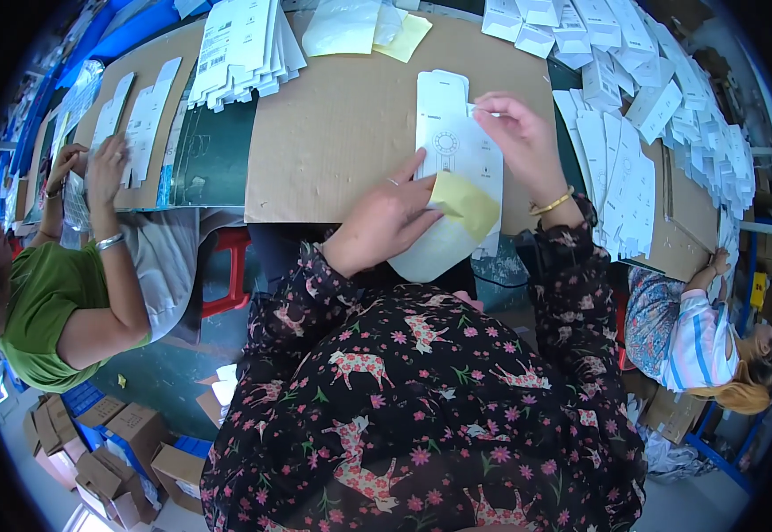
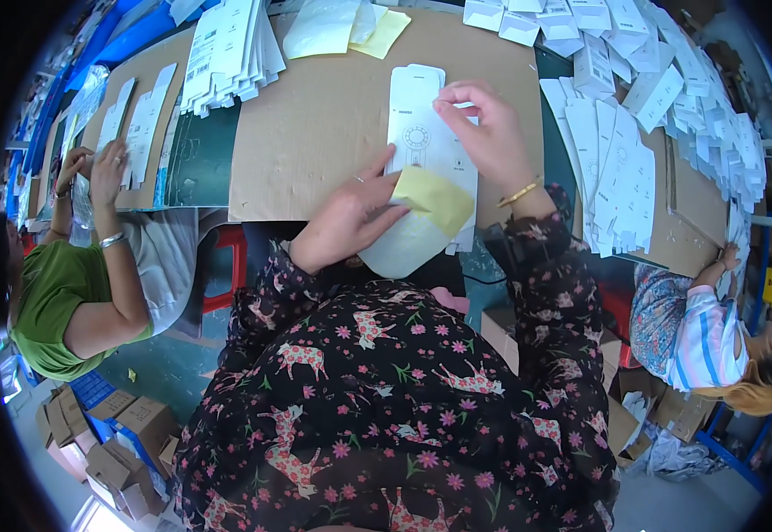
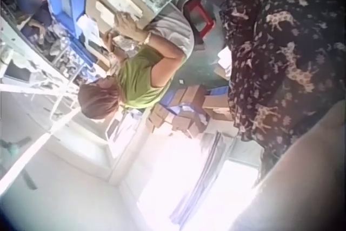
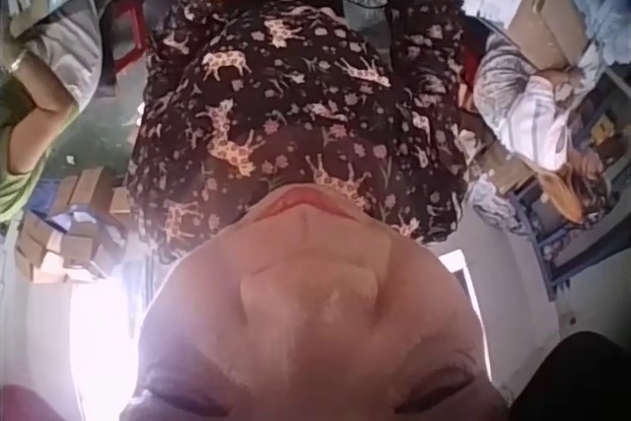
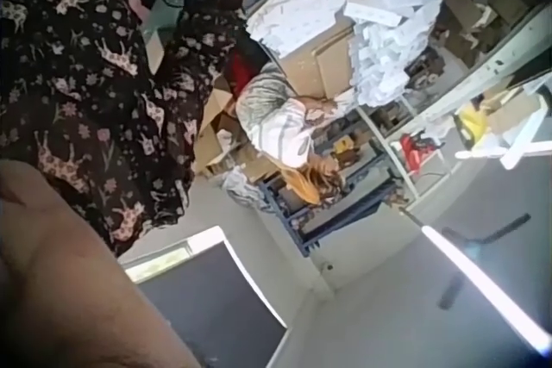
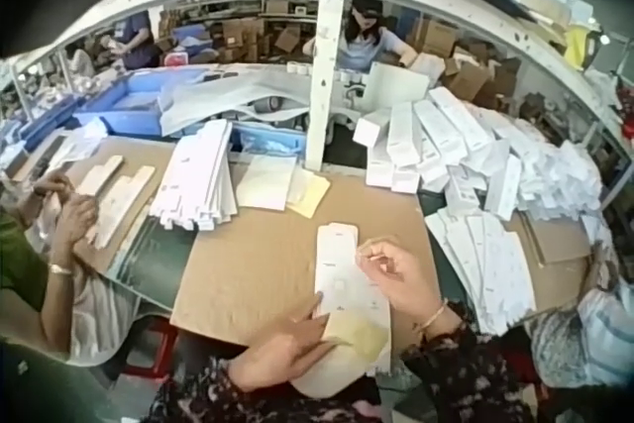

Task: The person peels stickers from a sheet and applies them to white boxes before picking up a stack of flat cardboard packaging to fold into boxes.

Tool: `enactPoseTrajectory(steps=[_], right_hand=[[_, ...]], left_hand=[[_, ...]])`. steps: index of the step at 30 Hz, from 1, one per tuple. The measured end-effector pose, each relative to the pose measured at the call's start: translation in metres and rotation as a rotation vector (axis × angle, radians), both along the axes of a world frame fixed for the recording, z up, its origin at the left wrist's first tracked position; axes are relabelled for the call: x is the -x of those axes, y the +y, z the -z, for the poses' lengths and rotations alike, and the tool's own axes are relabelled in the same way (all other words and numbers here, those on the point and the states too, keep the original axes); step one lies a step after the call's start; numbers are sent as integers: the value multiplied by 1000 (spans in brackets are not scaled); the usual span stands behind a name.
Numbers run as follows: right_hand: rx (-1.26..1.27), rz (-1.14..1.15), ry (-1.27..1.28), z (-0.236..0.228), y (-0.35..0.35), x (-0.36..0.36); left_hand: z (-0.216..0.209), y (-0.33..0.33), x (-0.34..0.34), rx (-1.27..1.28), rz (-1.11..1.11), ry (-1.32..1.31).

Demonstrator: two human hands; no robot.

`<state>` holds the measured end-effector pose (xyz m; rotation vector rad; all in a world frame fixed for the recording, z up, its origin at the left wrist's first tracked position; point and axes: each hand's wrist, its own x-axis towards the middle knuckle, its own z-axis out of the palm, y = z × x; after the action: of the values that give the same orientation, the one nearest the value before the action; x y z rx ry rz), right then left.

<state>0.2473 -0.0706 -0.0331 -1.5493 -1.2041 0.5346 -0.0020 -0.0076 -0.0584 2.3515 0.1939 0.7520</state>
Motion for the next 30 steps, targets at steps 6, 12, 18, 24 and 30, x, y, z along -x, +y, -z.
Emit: enactPoseTrajectory(steps=[6, 12, 18, 24, 30], right_hand=[[120, -163, -128, 34, 36, -8], [228, -133, -175, 48, 52, -14], [192, -94, -197, 55, 57, -14], [155, -55, -270, 58, 60, -10], [331, -61, -305, 52, 71, -13]], left_hand=[[7, -21, 4, 196, -3, 83], [9, -22, 5, 214, -1, 104], [14, -21, 4, 179, -18, 93], [11, -22, 3, 169, -24, 87], [6, -23, 5, 160, -39, 122]])
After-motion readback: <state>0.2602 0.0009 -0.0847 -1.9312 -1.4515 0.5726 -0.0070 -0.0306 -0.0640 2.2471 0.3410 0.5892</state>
